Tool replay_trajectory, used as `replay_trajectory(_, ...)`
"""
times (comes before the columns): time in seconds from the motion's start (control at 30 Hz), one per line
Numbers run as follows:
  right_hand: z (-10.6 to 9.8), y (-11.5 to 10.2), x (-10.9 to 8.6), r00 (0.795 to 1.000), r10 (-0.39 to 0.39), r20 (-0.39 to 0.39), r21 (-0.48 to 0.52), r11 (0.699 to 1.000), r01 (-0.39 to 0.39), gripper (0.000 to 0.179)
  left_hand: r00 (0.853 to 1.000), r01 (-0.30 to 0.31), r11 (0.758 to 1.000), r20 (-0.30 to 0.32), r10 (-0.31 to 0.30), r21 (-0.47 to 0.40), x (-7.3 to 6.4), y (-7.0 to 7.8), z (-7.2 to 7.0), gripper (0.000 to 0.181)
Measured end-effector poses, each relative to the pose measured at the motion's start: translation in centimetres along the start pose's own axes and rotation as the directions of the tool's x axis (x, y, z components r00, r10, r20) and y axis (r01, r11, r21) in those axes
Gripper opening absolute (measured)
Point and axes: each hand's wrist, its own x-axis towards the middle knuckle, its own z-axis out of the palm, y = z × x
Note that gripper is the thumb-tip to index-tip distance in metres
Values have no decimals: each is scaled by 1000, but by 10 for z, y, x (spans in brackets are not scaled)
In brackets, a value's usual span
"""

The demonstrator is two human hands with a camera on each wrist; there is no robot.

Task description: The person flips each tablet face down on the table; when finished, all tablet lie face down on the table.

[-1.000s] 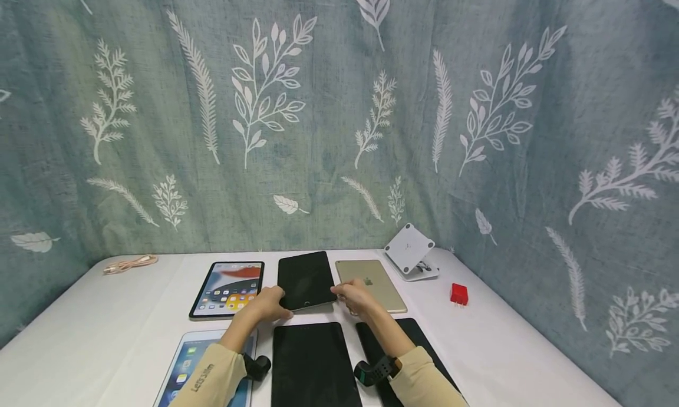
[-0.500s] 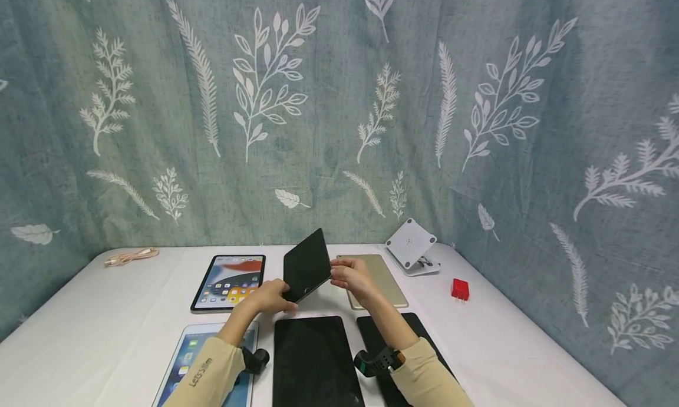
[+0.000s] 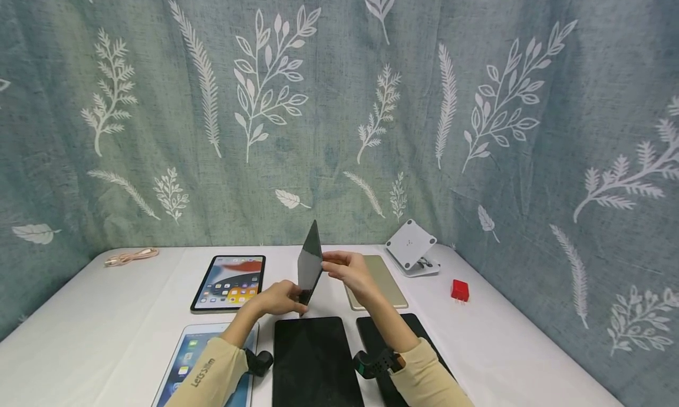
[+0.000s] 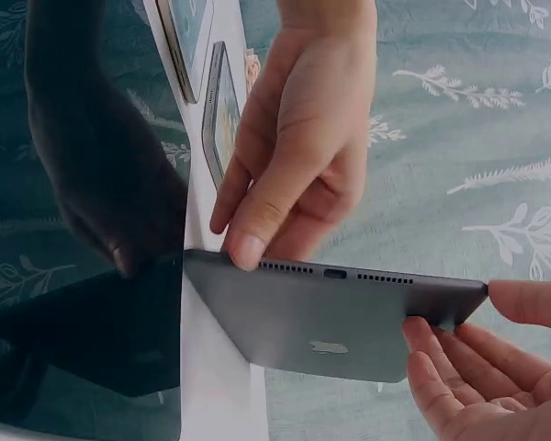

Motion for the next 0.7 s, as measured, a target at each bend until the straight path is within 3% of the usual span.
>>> replay_trajectory(0.2,4,-2,-3,998,-38,54,-22,999,39,35,997,-83,996,-9,83,-41,2,1,-4,21)
replay_trajectory(0.43,12,10,-3,986,-5,165,-34,999,11,35,994,-60,995,-99,52,-80,-2,8,-21,56)
replay_trajectory(0.57,18,15,-5,973,30,230,-72,997,-14,37,989,-77,995,-132,69,-61,-6,10,-31,64)
replay_trajectory(0.7,22,21,-6,950,83,301,-118,992,-49,38,984,-52,997,-171,41,-64,-9,7,-37,63)
